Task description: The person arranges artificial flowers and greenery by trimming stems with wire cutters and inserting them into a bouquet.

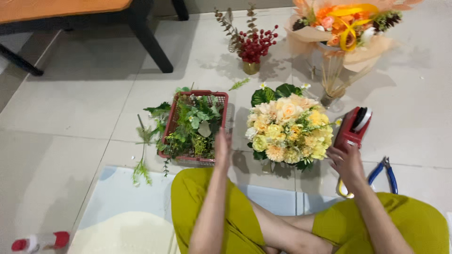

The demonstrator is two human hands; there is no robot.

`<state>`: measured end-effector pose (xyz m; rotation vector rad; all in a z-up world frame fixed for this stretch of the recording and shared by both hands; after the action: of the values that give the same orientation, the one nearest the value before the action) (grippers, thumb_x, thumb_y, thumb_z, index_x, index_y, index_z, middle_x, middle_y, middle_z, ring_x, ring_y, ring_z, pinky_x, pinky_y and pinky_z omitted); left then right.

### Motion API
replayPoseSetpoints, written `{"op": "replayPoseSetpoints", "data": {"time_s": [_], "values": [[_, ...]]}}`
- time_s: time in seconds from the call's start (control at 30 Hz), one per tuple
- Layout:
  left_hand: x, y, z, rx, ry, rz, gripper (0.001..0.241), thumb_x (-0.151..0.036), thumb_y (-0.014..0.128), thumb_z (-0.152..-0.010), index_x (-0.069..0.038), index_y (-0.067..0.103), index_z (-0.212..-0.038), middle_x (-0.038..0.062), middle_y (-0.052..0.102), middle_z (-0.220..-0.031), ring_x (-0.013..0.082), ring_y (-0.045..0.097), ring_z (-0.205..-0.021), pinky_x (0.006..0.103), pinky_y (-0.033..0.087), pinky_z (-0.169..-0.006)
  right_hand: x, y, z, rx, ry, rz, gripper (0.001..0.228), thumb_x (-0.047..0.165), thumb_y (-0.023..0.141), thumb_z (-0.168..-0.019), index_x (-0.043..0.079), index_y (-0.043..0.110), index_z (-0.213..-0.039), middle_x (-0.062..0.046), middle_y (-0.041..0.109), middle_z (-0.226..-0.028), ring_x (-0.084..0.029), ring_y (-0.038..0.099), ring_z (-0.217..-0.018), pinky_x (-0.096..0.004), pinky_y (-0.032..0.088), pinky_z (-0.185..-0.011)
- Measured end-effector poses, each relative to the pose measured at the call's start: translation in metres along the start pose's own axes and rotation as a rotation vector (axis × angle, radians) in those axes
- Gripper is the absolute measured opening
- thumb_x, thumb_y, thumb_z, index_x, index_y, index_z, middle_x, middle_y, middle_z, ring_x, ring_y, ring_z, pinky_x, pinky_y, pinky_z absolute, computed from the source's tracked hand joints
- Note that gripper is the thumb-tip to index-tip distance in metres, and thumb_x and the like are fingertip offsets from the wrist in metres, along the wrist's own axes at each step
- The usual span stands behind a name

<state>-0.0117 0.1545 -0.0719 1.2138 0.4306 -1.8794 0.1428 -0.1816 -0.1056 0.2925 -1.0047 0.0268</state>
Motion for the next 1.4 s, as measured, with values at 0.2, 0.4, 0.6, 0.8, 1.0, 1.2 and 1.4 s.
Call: {"op": "replayPoseSetpoints", "data": {"time_s": [0.2, 0.4, 0.6, 0.8, 1.0, 1.2, 1.4], "values": [[-0.050, -0.123, -0.034, -0.357, 0.343, -0.017, 0.022, -0.031, 0.044, -0.083, -0.016, 0.055, -0.095, 0.001, 0.062, -0.093, 0.0150, 0.058, -0.086, 0.0295, 0.040, -0.070, -0.007, -0.066, 0.036, -0.041, 0.082, 0.066, 0.035, 0.027, 0.031, -0.094, 0.009, 0.034, -0.123, -0.021, 0.042, -0.124, -0.035, 0.042, -0.112, -0.039, 0.032, -0.092], [0.022, -0.239, -0.092, -0.909, 0.182, 0.029, 0.022, -0.025, 0.048, -0.076, -0.011, 0.064, -0.081, 0.005, 0.063, -0.075, 0.0193, 0.056, -0.070, 0.0321, 0.040, -0.064, -0.045, -0.124, -0.018, -0.171, 0.061, -0.233, 0.023, 0.037, 0.051, -0.080, 0.023, 0.053, -0.099, 0.005, 0.057, -0.099, -0.008, 0.053, -0.085, -0.021, 0.044, -0.076], [-0.037, -0.154, -0.046, -0.556, 0.198, -0.240, 0.016, -0.011, 0.048, -0.085, -0.008, 0.058, -0.097, 0.006, 0.061, -0.098, 0.0166, 0.058, -0.085, 0.0304, 0.045, -0.081, -0.061, -0.130, -0.050, -0.192, 0.100, -0.084, 0.024, 0.034, 0.044, -0.084, 0.026, 0.053, -0.104, 0.007, 0.055, -0.106, -0.009, 0.050, -0.090, -0.020, 0.041, -0.078], [-0.047, -0.112, -0.057, -0.392, 0.213, -0.661, 0.016, -0.005, 0.048, -0.086, -0.005, 0.057, -0.098, 0.009, 0.062, -0.092, 0.0176, 0.059, -0.072, 0.0267, 0.052, -0.064, -0.085, -0.161, -0.080, -0.062, 0.089, -0.076, 0.025, 0.042, 0.050, -0.083, 0.029, 0.054, -0.103, 0.010, 0.056, -0.106, -0.008, 0.053, -0.090, -0.024, 0.042, -0.080], [-0.027, -0.089, -0.109, -0.362, 0.575, -1.015, 0.024, -0.009, 0.049, -0.081, -0.001, 0.056, -0.103, 0.016, 0.057, -0.098, 0.0320, 0.057, -0.085, 0.0409, 0.049, -0.066, -0.075, -0.148, -0.060, -0.118, 0.073, -0.029, 0.026, 0.041, 0.049, -0.086, 0.027, 0.051, -0.108, 0.007, 0.053, -0.108, -0.010, 0.052, -0.090, -0.024, 0.042, -0.080], [-0.053, -0.049, -0.122, -0.398, 0.913, -1.229, 0.020, -0.013, 0.055, -0.079, -0.006, 0.058, -0.098, 0.012, 0.056, -0.095, 0.0312, 0.049, -0.095, 0.0465, 0.040, -0.074, -0.070, -0.136, -0.047, -0.236, 0.165, 0.032, 0.023, 0.036, 0.041, -0.092, 0.026, 0.045, -0.112, 0.005, 0.048, -0.111, -0.011, 0.046, -0.095, -0.023, 0.038, -0.084], [-0.078, 0.007, -0.186, -0.468, 0.926, -1.265, 0.028, -0.019, 0.059, -0.077, -0.013, 0.058, -0.104, 0.007, 0.058, -0.102, 0.0277, 0.047, -0.104, 0.0496, 0.032, -0.086, -0.115, -0.195, -0.108, -0.182, 0.308, -0.054, 0.026, 0.035, 0.048, -0.087, 0.028, 0.050, -0.112, 0.006, 0.052, -0.107, -0.012, 0.050, -0.091, -0.027, 0.042, -0.078]]}}
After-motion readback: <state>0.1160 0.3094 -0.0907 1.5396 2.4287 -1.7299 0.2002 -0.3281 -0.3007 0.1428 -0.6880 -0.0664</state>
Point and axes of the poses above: each hand's wrist, its own z-axis away from the middle knuckle, its own y-axis out of the palm, x = y × z, the point moved 7 cm from there along -z, towards the middle knuckle
